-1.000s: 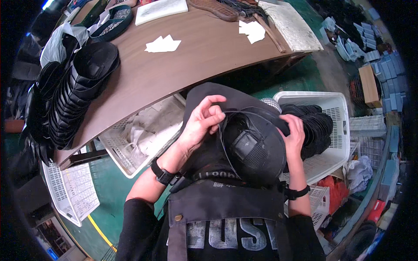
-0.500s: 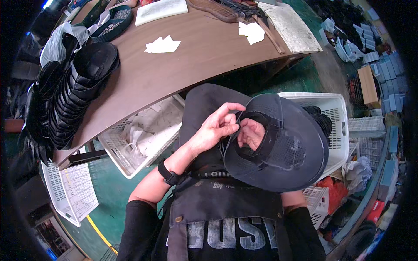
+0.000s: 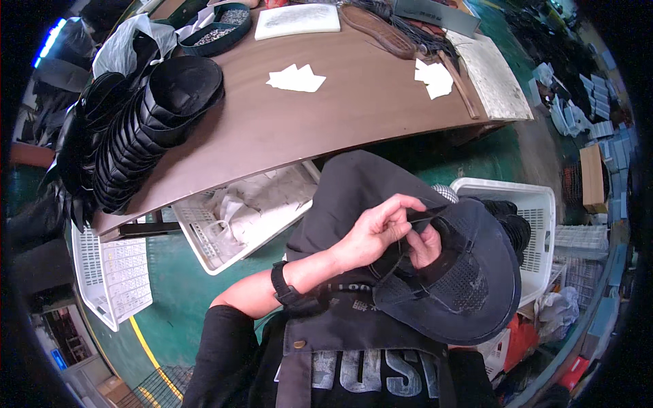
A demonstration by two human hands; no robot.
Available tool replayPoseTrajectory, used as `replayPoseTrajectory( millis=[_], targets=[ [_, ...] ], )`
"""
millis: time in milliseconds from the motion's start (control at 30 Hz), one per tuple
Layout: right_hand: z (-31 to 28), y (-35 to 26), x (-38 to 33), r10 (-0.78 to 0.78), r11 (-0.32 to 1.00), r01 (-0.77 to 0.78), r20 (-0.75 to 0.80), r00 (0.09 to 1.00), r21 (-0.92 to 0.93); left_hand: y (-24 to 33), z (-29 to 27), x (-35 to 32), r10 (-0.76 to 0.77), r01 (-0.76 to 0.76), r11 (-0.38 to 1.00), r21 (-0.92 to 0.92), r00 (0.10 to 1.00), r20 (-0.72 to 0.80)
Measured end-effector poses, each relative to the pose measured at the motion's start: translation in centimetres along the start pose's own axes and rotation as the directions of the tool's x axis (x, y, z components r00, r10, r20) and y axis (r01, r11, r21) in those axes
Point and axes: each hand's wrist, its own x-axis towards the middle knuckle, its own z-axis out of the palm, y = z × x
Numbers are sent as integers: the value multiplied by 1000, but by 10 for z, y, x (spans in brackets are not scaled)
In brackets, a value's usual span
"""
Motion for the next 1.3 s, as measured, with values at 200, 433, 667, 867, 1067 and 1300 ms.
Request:
replayPoseTrajectory(
  millis=[200,433,667,867,1067,1300],
  targets=[
    [-15,-5,-6,19,997,-37,-254,967,-66,45,-40,21,-170,35,866,498,958,229],
    [-45,-2,-14,22,998,-7,-257,966,60,26,-258,108,438,415,-45,909,826,-356],
    [-40,5,-7,-53,989,86,-245,968,123,30,-281,138,424,567,-199,799,785,-451],
    [-38,6,-1,-67,988,101,-269,961,115,40,-277,124,594,405,-237,883,780,-198],
    [-30,0,0,-111,990,125,-192,975,63,49,-283,105,526,253,-188,949,842,-120],
    [-28,-9,-5,-41,998,32,-210,977,-49,59,-175,89,45,292,654,698,906,-421]
  ],
)
